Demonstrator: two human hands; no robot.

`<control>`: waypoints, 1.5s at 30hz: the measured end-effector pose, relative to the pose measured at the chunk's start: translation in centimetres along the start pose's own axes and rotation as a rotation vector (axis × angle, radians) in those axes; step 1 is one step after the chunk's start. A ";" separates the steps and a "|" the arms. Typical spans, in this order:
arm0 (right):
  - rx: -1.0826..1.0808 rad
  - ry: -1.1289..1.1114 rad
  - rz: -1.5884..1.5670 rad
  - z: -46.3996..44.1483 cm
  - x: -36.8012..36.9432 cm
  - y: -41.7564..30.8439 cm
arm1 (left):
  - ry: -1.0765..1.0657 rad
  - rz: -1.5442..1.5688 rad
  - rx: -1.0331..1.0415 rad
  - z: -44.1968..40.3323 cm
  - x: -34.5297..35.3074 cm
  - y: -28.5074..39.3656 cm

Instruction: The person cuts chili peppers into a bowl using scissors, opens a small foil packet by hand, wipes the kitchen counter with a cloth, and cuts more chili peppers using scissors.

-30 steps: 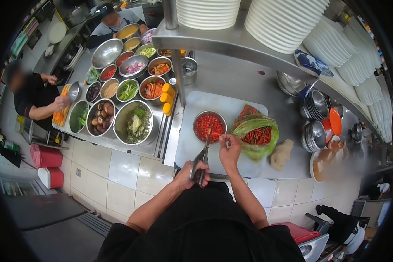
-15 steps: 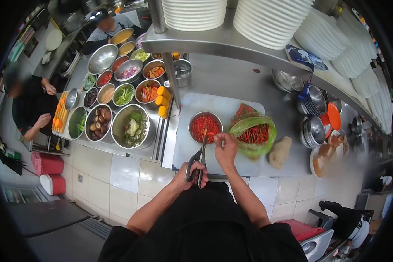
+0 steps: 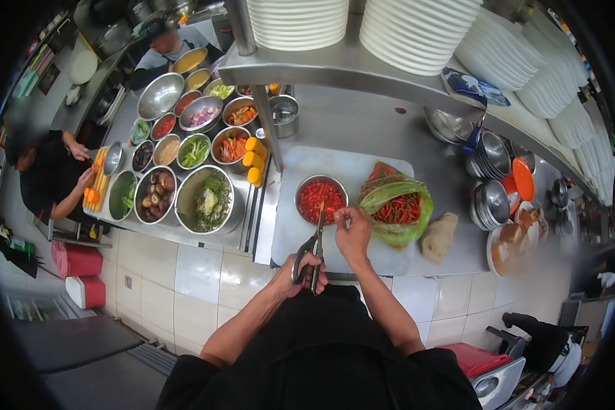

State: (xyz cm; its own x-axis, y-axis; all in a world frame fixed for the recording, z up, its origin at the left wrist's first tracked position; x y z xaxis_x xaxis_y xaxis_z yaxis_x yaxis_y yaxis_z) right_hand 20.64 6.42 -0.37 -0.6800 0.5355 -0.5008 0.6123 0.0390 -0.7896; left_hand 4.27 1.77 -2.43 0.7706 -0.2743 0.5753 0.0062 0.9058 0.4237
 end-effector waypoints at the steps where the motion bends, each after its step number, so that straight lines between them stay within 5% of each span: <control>1: -0.022 0.001 0.012 -0.1 -0.1 0.0 | 0.011 0.009 0.020 0.0 0.0 0.3; 6: 0.002 0.002 0.062 0.2 0.2 1.0 | 0.172 -0.032 0.035 0.2 -1.5 -0.1; 11: 0.012 0.067 0.036 0.2 -0.4 0.4 | -0.072 0.075 0.008 -0.9 -3.1 -1.8; 25: -0.029 0.047 -0.030 0.8 0.5 1.5 | -0.050 -0.030 0.023 -1.6 -4.4 -2.0; 28: 0.055 -0.043 0.066 0.7 1.4 2.8 | -0.199 -0.168 0.176 -2.0 -4.3 -1.8; 34: -0.055 0.118 -0.069 0.2 -0.2 0.5 | 0.001 0.020 0.089 -0.5 -2.6 -1.1; 40: 0.062 0.013 -0.078 0.5 0.3 0.9 | -0.066 0.034 0.121 -0.5 -2.9 -1.2; 45: -0.041 0.092 -0.052 -0.7 0.8 1.7 | -0.081 0.006 0.124 -1.4 -2.9 0.1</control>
State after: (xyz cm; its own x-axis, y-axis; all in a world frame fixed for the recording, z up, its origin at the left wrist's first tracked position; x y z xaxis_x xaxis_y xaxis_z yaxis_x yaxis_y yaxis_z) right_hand 21.42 7.46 -1.84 -0.6724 0.6071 -0.4234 0.5945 0.1022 -0.7976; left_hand 2.95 3.16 -5.03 0.7164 -0.2990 0.6303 -0.0806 0.8620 0.5005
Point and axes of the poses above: each hand's wrist, its own z-axis away from the middle knuckle, its own x-axis out of the palm, y = z × x, the point moved 6 cm from there along -z, towards the middle knuckle, and after that the axes turned 9 degrees about -x, right-handed, at the moved point
